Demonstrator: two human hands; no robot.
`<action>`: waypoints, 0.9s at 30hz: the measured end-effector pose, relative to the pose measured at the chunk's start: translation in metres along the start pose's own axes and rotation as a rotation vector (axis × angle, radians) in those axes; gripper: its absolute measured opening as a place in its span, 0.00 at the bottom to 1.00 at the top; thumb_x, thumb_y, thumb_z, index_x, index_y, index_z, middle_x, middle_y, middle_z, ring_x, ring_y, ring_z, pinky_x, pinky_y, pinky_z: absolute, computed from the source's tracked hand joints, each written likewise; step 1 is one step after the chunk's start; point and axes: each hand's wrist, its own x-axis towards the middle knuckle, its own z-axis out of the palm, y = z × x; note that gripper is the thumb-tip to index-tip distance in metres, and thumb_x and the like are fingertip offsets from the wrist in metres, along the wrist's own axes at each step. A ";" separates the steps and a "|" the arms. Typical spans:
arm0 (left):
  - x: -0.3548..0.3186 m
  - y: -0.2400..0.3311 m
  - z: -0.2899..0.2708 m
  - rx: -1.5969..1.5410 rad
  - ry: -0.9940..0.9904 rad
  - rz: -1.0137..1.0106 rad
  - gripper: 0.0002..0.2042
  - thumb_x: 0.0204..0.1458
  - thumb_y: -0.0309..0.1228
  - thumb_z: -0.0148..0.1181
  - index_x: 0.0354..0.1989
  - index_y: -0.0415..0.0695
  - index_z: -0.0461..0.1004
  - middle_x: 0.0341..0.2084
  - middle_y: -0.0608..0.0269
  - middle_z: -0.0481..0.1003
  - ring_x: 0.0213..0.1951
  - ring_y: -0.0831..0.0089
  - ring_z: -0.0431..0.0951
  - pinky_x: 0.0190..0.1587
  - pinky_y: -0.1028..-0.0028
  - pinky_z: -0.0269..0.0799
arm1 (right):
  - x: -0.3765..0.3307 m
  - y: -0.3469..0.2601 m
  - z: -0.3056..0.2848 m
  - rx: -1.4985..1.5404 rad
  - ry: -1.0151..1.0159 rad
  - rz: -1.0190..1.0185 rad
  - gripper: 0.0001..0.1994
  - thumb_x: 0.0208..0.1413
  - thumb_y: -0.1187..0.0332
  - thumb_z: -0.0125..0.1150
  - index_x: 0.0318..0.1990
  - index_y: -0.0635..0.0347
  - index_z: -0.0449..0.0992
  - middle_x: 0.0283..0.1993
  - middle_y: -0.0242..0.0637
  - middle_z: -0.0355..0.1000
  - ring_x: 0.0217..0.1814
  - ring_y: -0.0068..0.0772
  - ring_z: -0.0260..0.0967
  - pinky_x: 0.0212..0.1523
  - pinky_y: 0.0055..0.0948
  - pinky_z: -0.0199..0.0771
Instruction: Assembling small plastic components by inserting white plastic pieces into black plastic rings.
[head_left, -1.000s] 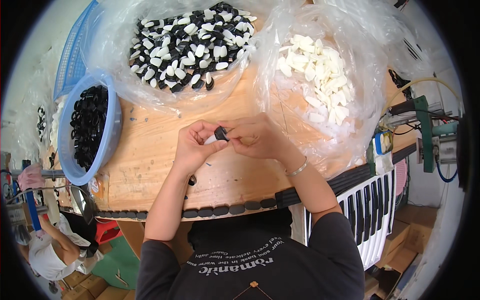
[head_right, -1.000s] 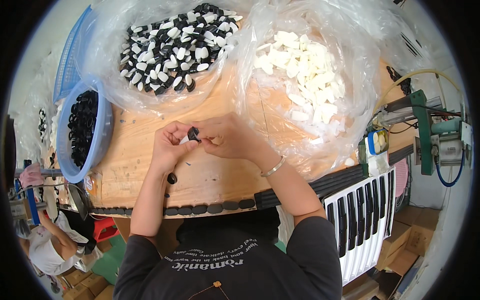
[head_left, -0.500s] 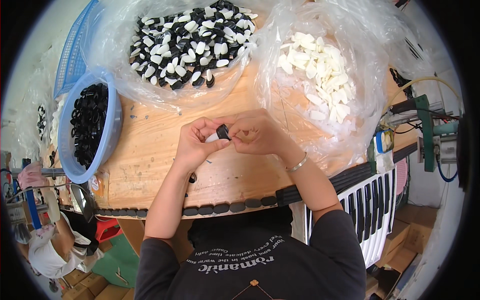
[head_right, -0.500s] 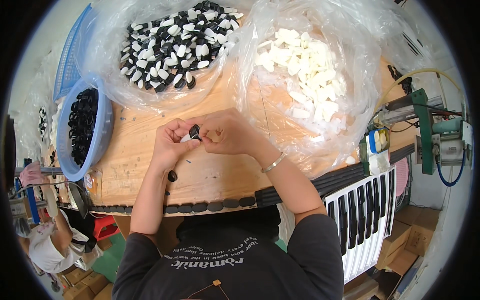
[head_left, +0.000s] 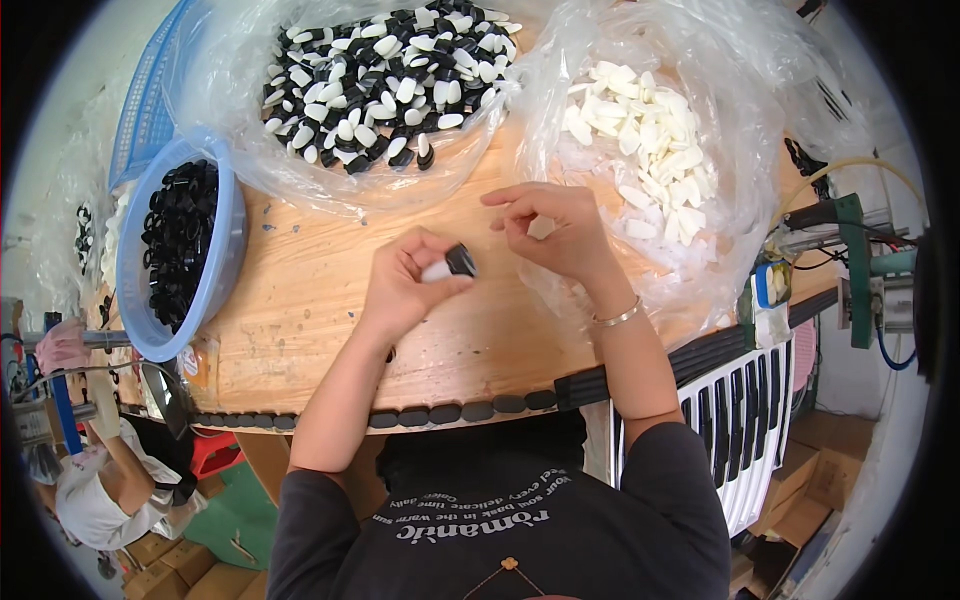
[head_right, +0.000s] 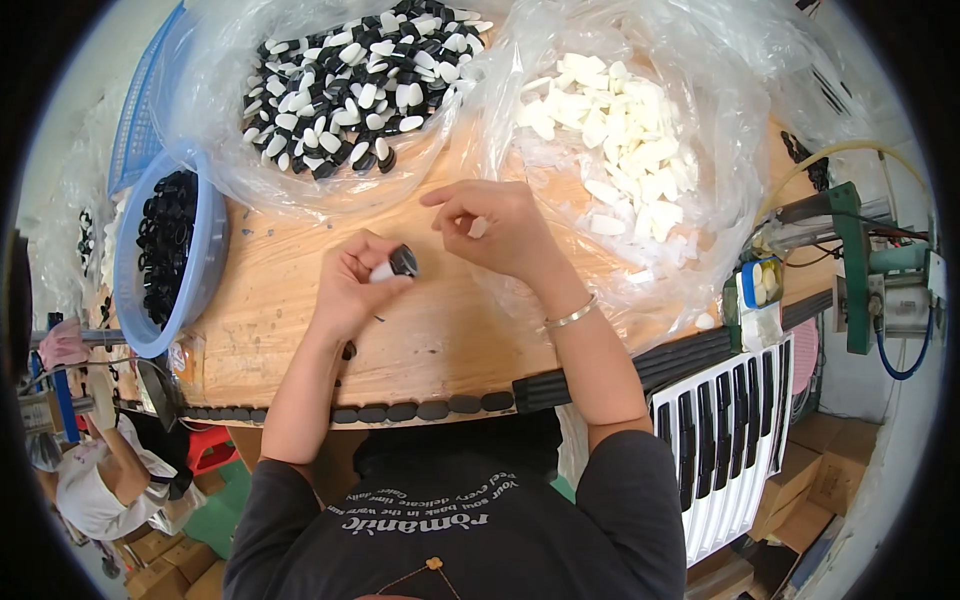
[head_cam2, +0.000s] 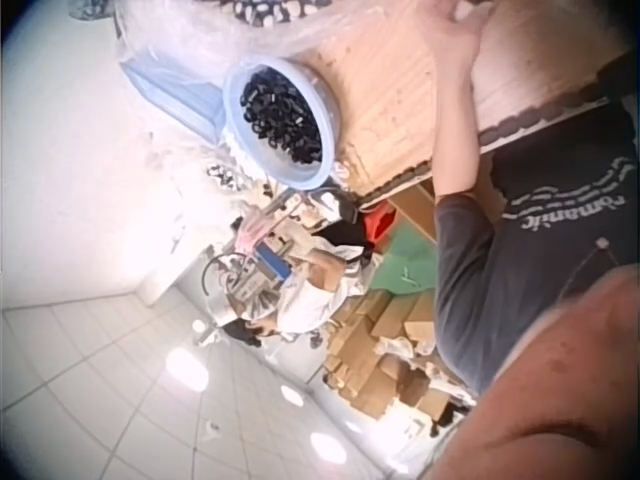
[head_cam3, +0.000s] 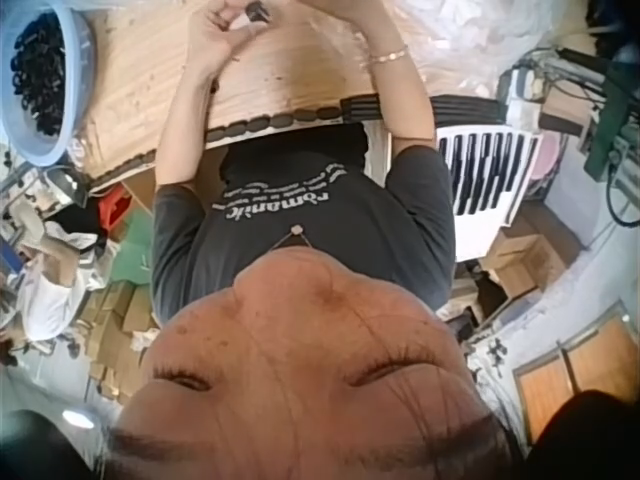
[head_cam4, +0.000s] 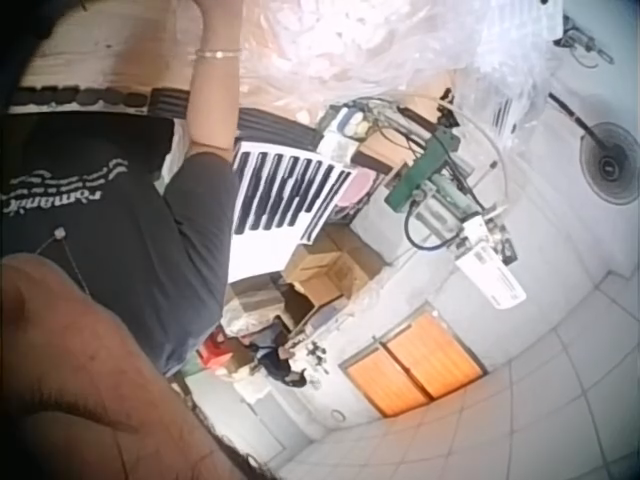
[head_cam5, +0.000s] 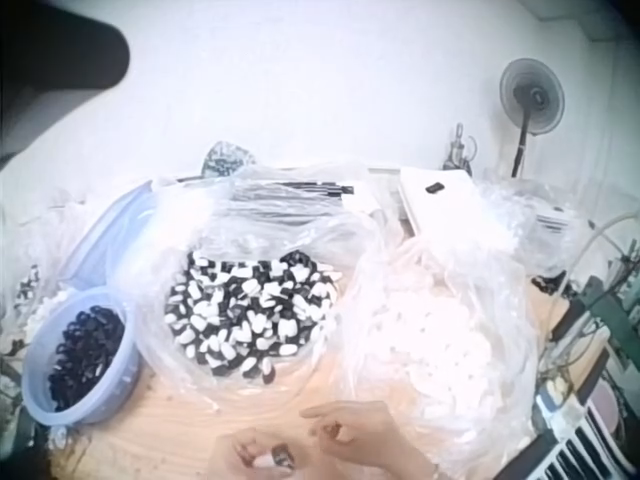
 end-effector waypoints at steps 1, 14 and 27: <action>0.002 -0.002 -0.003 -0.028 0.057 0.088 0.17 0.40 0.11 0.64 0.39 0.37 0.70 0.32 0.60 0.78 0.37 0.77 0.77 0.42 0.78 0.74 | 0.000 0.000 -0.002 0.020 -0.055 -0.005 0.07 0.43 0.81 0.62 0.32 0.63 0.78 0.42 0.38 0.78 0.29 0.20 0.73 0.30 0.17 0.72; 0.011 -0.015 0.009 -0.273 0.169 0.557 0.19 0.47 0.22 0.65 0.49 0.41 0.70 0.53 0.60 0.61 0.53 0.71 0.64 0.56 0.70 0.60 | -0.016 -0.009 0.055 0.424 -0.038 0.072 0.26 0.55 0.74 0.60 0.62 0.61 0.64 0.49 0.38 0.74 0.46 0.25 0.72 0.47 0.25 0.73; -0.004 0.012 0.010 0.747 0.389 0.891 0.12 0.40 0.19 0.66 0.34 0.39 0.73 0.34 0.59 0.70 0.38 0.67 0.68 0.41 0.73 0.64 | -0.004 -0.016 0.034 -0.454 0.064 -0.321 0.20 0.41 0.73 0.67 0.46 0.62 0.75 0.38 0.39 0.73 0.35 0.40 0.71 0.37 0.32 0.71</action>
